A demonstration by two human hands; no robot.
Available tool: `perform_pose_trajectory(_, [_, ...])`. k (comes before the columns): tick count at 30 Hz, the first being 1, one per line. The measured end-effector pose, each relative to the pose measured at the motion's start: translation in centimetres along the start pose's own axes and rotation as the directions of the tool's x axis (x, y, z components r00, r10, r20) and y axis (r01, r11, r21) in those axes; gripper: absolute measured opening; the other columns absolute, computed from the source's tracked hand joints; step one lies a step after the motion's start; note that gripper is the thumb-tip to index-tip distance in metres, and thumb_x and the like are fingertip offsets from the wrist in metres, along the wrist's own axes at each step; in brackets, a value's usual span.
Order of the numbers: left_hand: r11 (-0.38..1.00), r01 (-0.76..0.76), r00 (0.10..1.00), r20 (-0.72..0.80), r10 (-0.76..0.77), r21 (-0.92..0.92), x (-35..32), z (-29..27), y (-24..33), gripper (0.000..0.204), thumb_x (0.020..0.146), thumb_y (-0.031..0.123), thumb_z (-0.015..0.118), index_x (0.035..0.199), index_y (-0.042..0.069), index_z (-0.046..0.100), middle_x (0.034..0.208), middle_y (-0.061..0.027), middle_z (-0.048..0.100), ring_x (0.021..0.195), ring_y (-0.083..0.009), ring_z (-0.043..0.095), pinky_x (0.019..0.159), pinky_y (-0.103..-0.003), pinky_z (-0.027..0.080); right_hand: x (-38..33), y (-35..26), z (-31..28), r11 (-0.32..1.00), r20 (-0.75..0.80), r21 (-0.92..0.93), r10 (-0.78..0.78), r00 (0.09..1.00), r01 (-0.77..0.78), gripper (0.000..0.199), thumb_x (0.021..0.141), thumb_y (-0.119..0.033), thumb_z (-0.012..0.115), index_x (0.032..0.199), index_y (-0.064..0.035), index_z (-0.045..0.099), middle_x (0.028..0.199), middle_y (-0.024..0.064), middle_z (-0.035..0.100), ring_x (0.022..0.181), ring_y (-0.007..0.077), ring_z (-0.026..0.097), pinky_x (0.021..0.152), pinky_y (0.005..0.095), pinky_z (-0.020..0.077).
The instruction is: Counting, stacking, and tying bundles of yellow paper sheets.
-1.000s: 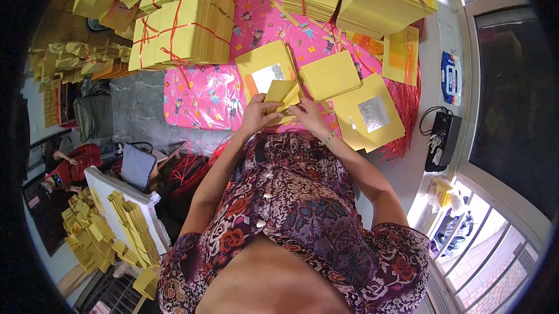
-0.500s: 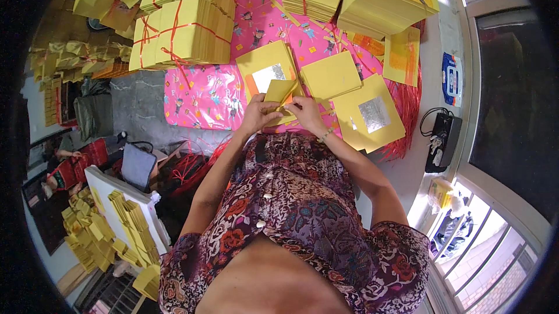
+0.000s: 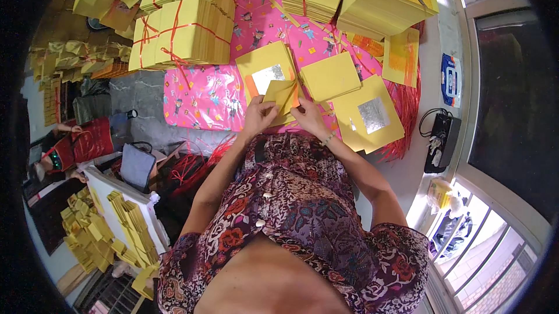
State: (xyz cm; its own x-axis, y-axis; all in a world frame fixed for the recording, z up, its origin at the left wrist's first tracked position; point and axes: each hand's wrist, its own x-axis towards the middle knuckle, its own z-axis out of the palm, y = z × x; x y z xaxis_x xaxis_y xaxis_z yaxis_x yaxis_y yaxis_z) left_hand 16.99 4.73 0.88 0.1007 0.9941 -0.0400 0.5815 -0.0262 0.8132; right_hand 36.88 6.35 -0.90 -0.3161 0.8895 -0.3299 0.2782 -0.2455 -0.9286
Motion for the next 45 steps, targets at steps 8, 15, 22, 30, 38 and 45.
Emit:
perform_pose_trajectory(8, [0.996,-0.066,0.995,-0.064,0.070,0.058,-0.3,-0.5,1.4,0.018,0.082,0.018,0.063,0.092,0.005,0.069,0.102,-0.0114,0.061,0.075,-0.0269,0.065,0.064,-0.036,0.053,-1.0,-6.5,-2.5,0.820,-0.179,-0.572,-0.138,0.974,0.011,0.051,0.075,-0.011,0.067,0.120,-0.0032,0.045,0.111,0.0182,0.054,0.091,0.0349,0.057,0.074,0.0397,0.0493])
perform_pose_trajectory(15, [0.954,-0.142,0.990,0.058,0.132,0.264,-0.1,-0.4,1.5,0.030,0.085,0.021,0.062,0.113,0.011,0.059,0.118,-0.0095,0.055,0.076,-0.0289,0.065,0.064,-0.038,0.054,4.1,-5.6,-2.6,0.540,0.209,-0.655,-0.542,0.814,0.528,0.046,0.070,-0.003,0.065,0.113,-0.0067,0.050,0.107,0.0116,0.054,0.103,0.0306,0.052,0.090,0.0395,0.0419])
perform_pose_trajectory(22, [0.989,-0.122,0.993,0.004,0.122,0.083,0.2,-3.5,4.0,0.075,0.078,0.028,0.068,0.141,0.011,0.032,0.118,-0.0199,0.053,0.093,-0.0359,0.060,0.081,-0.043,0.050,6.3,-6.2,-4.6,0.675,0.265,-0.444,-0.529,0.806,0.589,0.024,0.073,0.003,0.059,0.095,-0.0068,0.058,0.086,0.0101,0.059,0.090,0.0271,0.058,0.084,0.0387,0.0434])
perform_pose_trajectory(30, [0.905,-0.178,0.927,-0.376,0.023,-0.385,3.3,-6.3,2.0,0.046,0.075,-0.002,0.064,0.119,0.003,0.051,0.108,-0.0106,0.062,0.101,-0.0205,0.059,0.091,-0.032,0.045,7.7,-11.4,-5.2,0.918,0.037,0.016,-0.396,0.918,0.395,0.018,0.081,0.004,0.055,0.098,-0.0012,0.058,0.099,0.0070,0.061,0.100,0.0137,0.058,0.089,0.0271,0.0459])
perform_pose_trajectory(38, [0.814,-0.260,0.875,-0.484,-0.030,-0.520,5.3,-6.7,4.0,0.019,0.087,0.001,0.060,0.106,0.002,0.058,0.100,-0.0031,0.061,0.095,-0.0112,0.055,0.083,-0.026,0.043,7.1,-12.6,-4.0,0.882,-0.046,0.232,-0.412,0.910,0.411,0.012,0.091,-0.002,0.052,0.103,-0.0005,0.049,0.094,0.0034,0.057,0.090,0.0090,0.053,0.082,0.0248,0.0430])
perform_pose_trajectory(45, [0.762,-0.210,0.887,-0.447,-0.115,-0.613,5.2,-5.0,2.7,0.029,0.087,0.001,0.060,0.114,0.001,0.051,0.105,-0.0061,0.057,0.100,-0.0132,0.054,0.088,-0.027,0.042,7.0,-9.6,-2.3,0.874,-0.073,0.293,-0.383,0.921,0.387,0.023,0.093,-0.006,0.053,0.113,0.0004,0.045,0.102,0.0048,0.053,0.096,0.0100,0.049,0.085,0.0257,0.0413])
